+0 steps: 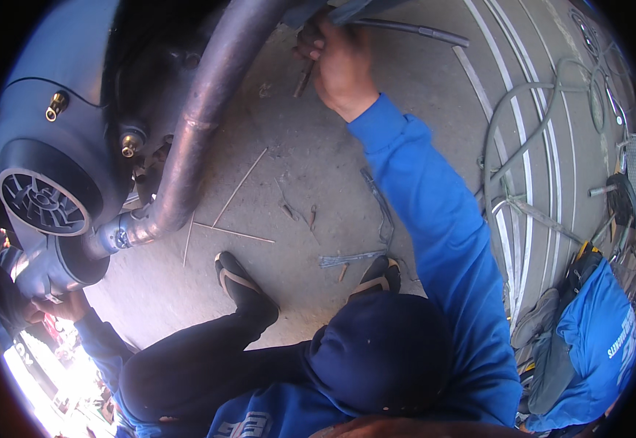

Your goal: The person sits on the floor under a vehicle and uses a wrench to loosen and tighten bolts on the undercarriage. They repeatedly adjust the tool and reposition their hands to access different fasteners.

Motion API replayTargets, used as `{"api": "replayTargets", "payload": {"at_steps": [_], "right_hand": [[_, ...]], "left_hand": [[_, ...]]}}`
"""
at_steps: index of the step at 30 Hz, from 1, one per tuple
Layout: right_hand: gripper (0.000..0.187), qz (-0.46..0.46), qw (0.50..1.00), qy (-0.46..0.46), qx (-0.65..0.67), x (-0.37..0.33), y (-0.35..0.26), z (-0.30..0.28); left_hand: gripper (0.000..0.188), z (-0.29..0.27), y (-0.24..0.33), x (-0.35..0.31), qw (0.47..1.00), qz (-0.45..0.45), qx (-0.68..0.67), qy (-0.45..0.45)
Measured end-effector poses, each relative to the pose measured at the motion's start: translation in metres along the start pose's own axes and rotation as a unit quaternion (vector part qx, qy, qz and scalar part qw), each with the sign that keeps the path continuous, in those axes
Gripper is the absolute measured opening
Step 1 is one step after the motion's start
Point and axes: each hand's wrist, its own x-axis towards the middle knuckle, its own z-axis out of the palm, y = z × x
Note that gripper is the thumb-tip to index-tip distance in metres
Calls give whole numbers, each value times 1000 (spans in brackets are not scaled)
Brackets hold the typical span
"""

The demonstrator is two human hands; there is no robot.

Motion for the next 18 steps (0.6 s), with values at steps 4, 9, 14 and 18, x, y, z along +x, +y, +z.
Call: {"api": "replayTargets", "payload": {"at_steps": [4,9,14,18], "right_hand": [[9,113,947,-161,254,7,-7,-1],[14,158,909,-216,320,16,-13,-9],[21,229,915,-180,280,19,-28,-13],[15,215,899,-216,314,20,-31,-16]], "left_hand": [[86,34,-21,-16,999,6,26,42],[82,47,-23,-25,994,21,76,77],[79,45,-15,-27,993,45,56,97],[77,45,-15,-29,995,33,43,83]]}}
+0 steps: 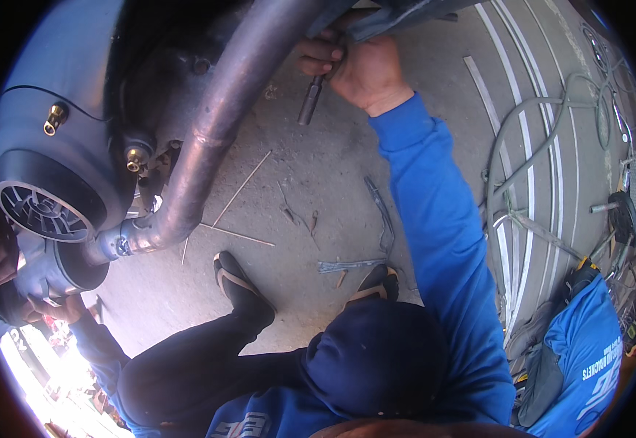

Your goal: The person sits on the floor under a vehicle and uses a wrench to loosen and tighten bolts on the undercarriage. They repeatedly adjust the tool and reposition their hands to access different fasteners.

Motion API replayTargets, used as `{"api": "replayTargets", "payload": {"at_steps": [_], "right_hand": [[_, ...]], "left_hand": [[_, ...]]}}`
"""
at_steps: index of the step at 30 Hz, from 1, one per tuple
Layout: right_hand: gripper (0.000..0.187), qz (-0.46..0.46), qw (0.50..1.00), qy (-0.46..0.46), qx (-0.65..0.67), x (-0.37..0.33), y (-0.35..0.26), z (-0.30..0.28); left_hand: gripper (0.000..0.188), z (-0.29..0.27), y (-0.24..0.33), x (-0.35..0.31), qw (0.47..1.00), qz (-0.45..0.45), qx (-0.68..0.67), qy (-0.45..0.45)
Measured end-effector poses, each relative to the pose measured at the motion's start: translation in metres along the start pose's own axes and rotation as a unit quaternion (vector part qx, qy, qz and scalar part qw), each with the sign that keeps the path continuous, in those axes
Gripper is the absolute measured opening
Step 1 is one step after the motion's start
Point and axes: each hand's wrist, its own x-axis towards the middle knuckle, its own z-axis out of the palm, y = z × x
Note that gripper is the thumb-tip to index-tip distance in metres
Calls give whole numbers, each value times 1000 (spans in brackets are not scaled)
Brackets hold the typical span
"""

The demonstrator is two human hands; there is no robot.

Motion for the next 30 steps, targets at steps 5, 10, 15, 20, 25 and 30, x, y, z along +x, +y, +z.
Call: {"api": "replayTargets", "payload": {"at_steps": [5,10,15,20,25,30], "right_hand": [[7,-63,996,-29,-55,3,11,-10],[8,-70,991,-28,-114,5,15,-8],[9,-153,960,-5,-233,4,14,2],[12,-191,922,63,-332,3,8,-8],[18,-359,631,-28,-687,-1,-1,-25],[22,-182,813,54,-551,-8,-7,-9]], "left_hand": [[74,-2,0,2,1000,-13,-7,-8],[72,-5,-7,-1,994,-55,48,-77],[57,-21,-45,-50,984,-141,99,-37],[30,15,-140,-135,436,-574,605,-338],[73,150,-320,-232,518,-84,657,-541],[52,257,-440,-218,702,68,612,-358]]}}
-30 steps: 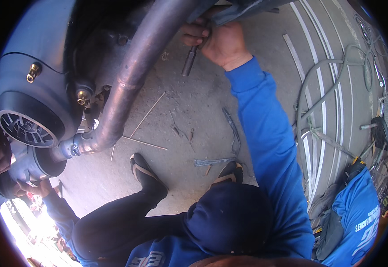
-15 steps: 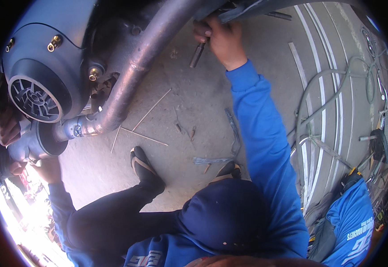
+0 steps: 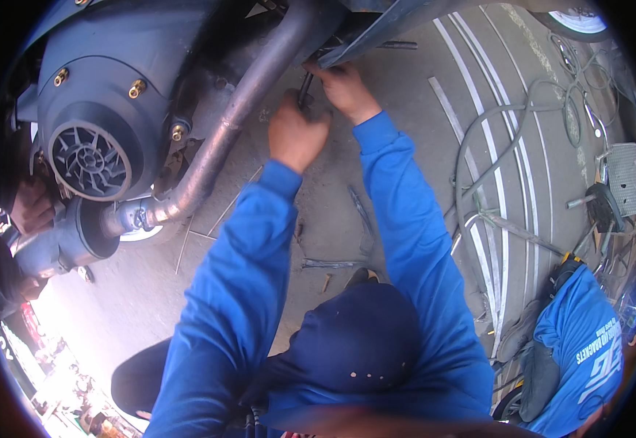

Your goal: The person sits on the floor under a vehicle and uses a wrench to loosen and tighten bolts on the undercarriage. They repeatedly adjust the tool and reposition their hands to access different fasteners.

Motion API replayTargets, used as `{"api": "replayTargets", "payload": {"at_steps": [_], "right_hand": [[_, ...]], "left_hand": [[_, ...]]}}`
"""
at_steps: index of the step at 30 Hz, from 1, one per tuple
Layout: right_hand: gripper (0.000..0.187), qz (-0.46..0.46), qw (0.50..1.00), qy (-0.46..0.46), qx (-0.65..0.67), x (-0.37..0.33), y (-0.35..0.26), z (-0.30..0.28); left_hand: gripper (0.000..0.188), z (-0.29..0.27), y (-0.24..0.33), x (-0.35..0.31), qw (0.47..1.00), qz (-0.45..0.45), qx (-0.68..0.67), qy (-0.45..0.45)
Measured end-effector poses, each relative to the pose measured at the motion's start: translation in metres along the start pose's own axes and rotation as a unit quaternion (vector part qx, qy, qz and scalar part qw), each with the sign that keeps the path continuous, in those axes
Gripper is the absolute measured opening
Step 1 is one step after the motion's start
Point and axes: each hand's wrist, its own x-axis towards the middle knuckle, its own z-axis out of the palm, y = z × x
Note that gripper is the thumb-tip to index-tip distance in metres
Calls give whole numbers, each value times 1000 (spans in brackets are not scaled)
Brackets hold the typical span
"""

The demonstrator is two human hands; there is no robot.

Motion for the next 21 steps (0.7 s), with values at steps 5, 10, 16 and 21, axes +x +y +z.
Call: {"api": "replayTargets", "payload": {"at_steps": [5,10,16,21], "right_hand": [[20,163,855,139,473,-9,-48,-25],[13,70,773,198,599,8,-70,-69],[31,59,844,257,466,18,-61,-67],[33,57,817,280,502,18,-67,-60]], "left_hand": [[42,-7,11,23,996,-48,73,-18],[38,-3,19,24,997,-70,33,16],[36,4,14,34,997,-59,27,40],[34,5,11,36,997,-47,39,49]]}}
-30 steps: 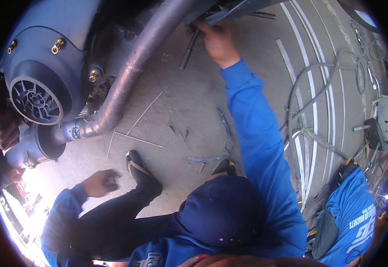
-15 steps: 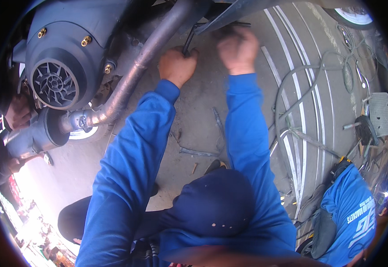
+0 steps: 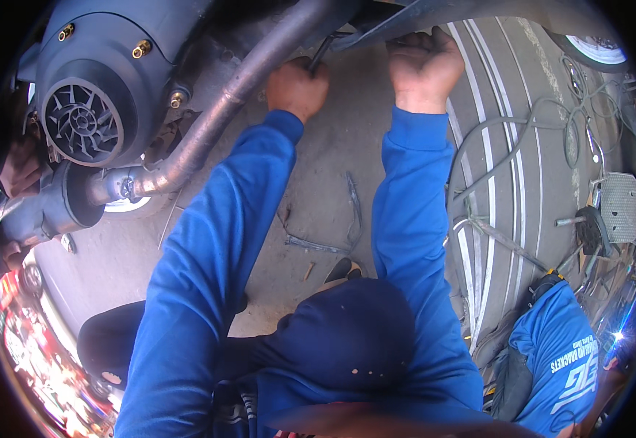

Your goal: The person sits on the floor under a vehicle and uses a wrench to loosen and tighten bolts on the undercarriage. They repeatedly adjust the tool and reposition their hands to access different fasteners.

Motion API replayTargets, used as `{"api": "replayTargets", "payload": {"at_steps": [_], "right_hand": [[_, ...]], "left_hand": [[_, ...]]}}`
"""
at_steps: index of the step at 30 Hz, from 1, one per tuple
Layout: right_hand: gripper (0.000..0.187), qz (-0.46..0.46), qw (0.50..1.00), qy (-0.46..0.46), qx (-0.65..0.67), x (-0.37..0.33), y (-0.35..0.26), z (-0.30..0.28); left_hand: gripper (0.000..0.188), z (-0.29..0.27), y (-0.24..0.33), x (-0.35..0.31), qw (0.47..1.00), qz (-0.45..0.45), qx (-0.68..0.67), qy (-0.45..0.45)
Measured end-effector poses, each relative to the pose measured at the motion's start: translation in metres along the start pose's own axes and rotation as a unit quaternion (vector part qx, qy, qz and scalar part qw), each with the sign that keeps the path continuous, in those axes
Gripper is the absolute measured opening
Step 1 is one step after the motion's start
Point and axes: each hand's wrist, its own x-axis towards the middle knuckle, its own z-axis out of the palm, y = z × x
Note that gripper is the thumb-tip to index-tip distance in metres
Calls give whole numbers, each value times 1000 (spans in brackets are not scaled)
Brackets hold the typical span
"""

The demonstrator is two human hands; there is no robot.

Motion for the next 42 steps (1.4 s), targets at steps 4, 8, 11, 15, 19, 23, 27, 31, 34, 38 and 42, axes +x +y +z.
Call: {"api": "replayTargets", "payload": {"at_steps": [4,8,11,15,19,23,27,31,34,38,42], "right_hand": [[7,-4,996,74,-57,-15,4,12],[4,-72,991,87,-64,-51,2,21],[10,-119,985,78,-99,-83,10,23],[16,-224,901,-61,-366,-130,51,12],[37,-234,879,-198,-364,-139,74,-5],[58,-282,869,-196,-355,-128,78,-23],[59,-323,823,-225,-410,-131,75,-27],[58,-179,927,-101,-313,-123,54,-18],[57,144,977,78,-136,-58,36,-21],[51,224,971,-52,67,29,50,-46],[47,179,952,-222,114,46,-8,-47]], "left_hand": [[34,19,-18,10,999,7,-21,26],[41,58,-40,34,988,89,-27,125],[45,92,-40,57,983,92,-72,140],[39,123,-17,77,894,32,-448,3],[33,94,7,75,765,-43,-633,-112],[27,29,23,30,769,-83,-620,-130],[30,-19,23,-37,652,-237,-691,-203],[29,-33,35,-53,787,-75,-591,-160],[31,-38,45,-53,771,-71,-585,-240],[33,-34,38,-52,862,-58,-470,-182],[43,-14,-9,-28,972,74,-207,-78]]}}
